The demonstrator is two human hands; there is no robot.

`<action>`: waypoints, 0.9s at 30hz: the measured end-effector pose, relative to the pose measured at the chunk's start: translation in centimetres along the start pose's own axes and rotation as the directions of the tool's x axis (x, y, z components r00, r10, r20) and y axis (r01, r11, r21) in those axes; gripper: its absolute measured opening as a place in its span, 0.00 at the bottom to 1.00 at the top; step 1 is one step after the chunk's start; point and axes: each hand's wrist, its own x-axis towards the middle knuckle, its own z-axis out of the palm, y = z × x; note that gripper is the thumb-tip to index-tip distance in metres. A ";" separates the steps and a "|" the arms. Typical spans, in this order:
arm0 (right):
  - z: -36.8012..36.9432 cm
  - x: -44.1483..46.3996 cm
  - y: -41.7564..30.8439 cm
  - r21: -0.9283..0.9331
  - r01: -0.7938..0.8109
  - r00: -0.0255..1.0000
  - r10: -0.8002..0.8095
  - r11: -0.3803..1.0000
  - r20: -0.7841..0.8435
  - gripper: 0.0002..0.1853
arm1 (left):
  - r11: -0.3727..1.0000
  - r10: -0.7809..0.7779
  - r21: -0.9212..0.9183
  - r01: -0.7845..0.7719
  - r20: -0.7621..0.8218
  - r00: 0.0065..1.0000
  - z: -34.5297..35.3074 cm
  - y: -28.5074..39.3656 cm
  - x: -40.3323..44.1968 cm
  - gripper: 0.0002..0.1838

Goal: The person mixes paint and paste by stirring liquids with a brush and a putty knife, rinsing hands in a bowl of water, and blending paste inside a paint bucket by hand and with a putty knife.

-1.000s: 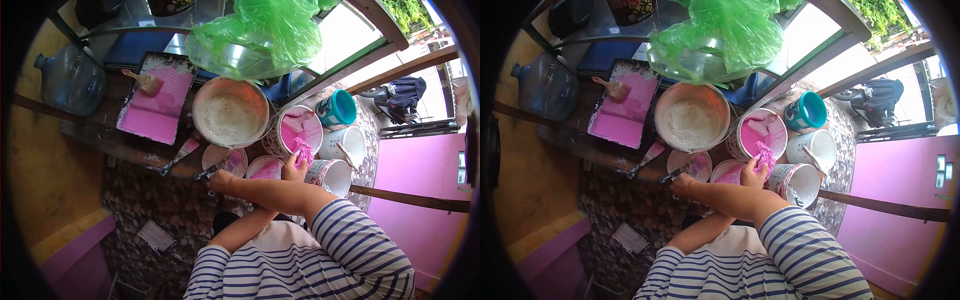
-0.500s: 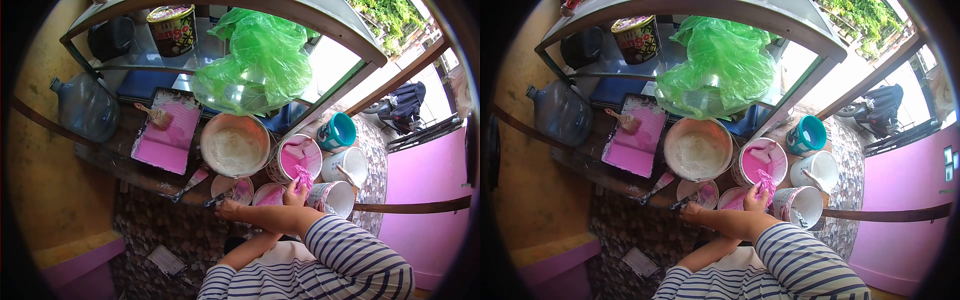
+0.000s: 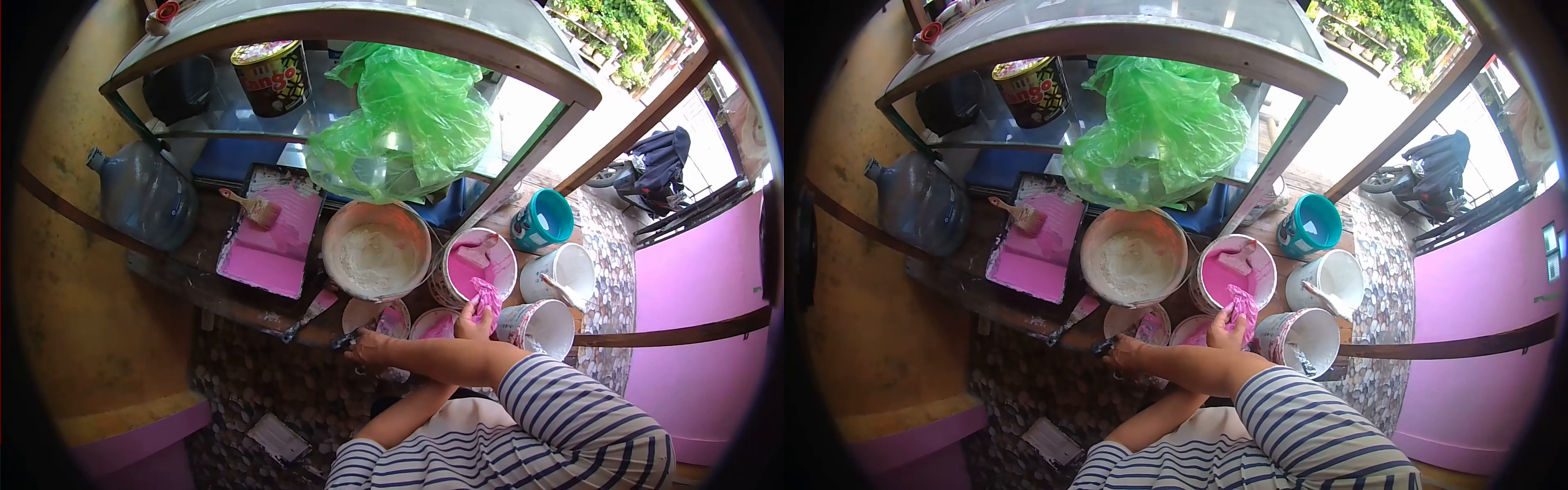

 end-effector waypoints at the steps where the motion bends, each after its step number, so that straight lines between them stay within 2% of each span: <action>1: -0.3 -0.3 -0.1 -0.003 -0.025 0.999 0.025 1.000 0.021 0.29 | 1.000 0.004 0.015 -0.003 -0.012 1.000 0.0 0.1 0.0 0.23; 3: -0.3 -0.4 -0.2 -0.005 -0.051 0.998 0.051 0.999 0.037 0.28 | 0.999 0.020 0.050 -0.019 -0.026 0.999 0.0 0.1 -0.1 0.23; 7: -0.1 -0.5 -0.2 -0.074 -0.099 0.991 0.092 0.992 -0.094 0.22 | 0.997 0.042 0.073 -0.041 -0.021 0.999 -0.1 0.0 0.0 0.22; 10: -1.6 -0.9 -0.3 -0.108 -0.137 0.982 0.121 0.985 -0.143 0.18 | 1.000 -0.011 -0.004 0.011 -0.015 1.000 -0.1 -0.1 0.2 0.23; 12: -2.3 -1.2 -0.4 -0.096 -0.164 0.978 0.149 0.982 -0.149 0.17 | 0.997 0.056 0.058 -0.055 -0.014 0.998 -0.2 -0.5 0.5 0.23; 14: -2.9 -1.7 -0.3 0.046 -0.248 0.944 0.252 0.968 -0.214 0.15 | 0.996 0.018 0.084 -0.018 -0.002 1.000 -0.2 -0.1 0.3 0.24; 15: -3.9 -2.5 -0.5 0.047 -0.251 0.942 0.255 0.967 -0.219 0.15 | 0.994 -0.023 0.107 0.022 0.005 1.000 -0.2 -0.1 0.2 0.24; 17: -6.3 -4.9 -0.9 0.235 -0.245 0.882 0.317 0.941 -0.348 0.16 | 0.997 0.000 0.073 -0.001 0.009 1.000 -0.3 -0.5 0.4 0.23; 18: -7.5 -6.4 -1.1 0.238 -0.244 0.881 0.317 0.940 -0.352 0.16 | 0.999 0.019 0.036 -0.020 0.009 1.000 -0.4 -0.9 0.4 0.23; 20: -10.0 -10.0 -1.2 0.451 -0.129 0.768 0.377 0.883 -0.517 0.18 | 0.999 0.029 0.041 -0.030 0.020 0.999 -0.8 -1.0 0.7 0.23; 21: -11.2 -11.7 -1.1 0.455 -0.127 0.766 0.378 0.882 -0.519 0.18 | 0.998 0.035 0.044 -0.036 0.032 0.999 -1.2 -1.0 0.8 0.23; 23: -13.2 -15.1 -0.7 0.549 -0.057 0.652 0.447 0.834 -0.612 0.22 | 0.998 0.012 0.059 -0.014 0.032 0.999 -1.6 1.3 0.6 0.23; 24: -14.3 -17.1 -0.8 0.600 -0.077 0.587 0.523 0.796 -0.618 0.20 | 0.997 -0.016 0.070 0.014 0.029 0.999 -1.7 2.1 0.5 0.23; 25: -15.8 -19.1 -0.8 0.715 -0.063 0.573 0.612 0.696 -0.545 0.19 | 0.997 -0.053 0.058 0.050 0.051 0.997 -2.1 1.3 0.8 0.25; 26: -16.8 -21.2 -0.7 0.762 -0.048 0.493 0.679 0.645 -0.544 0.16 | 0.878 0.191 0.422 -0.228 0.128 0.973 -3.0 -0.4 1.3 0.25; 27: -17.8 -23.4 -0.4 0.839 0.010 0.434 0.753 0.544 -0.494 0.15 | 0.561 0.422 0.711 -0.425 0.196 0.885 -3.9 -2.4 1.8 0.25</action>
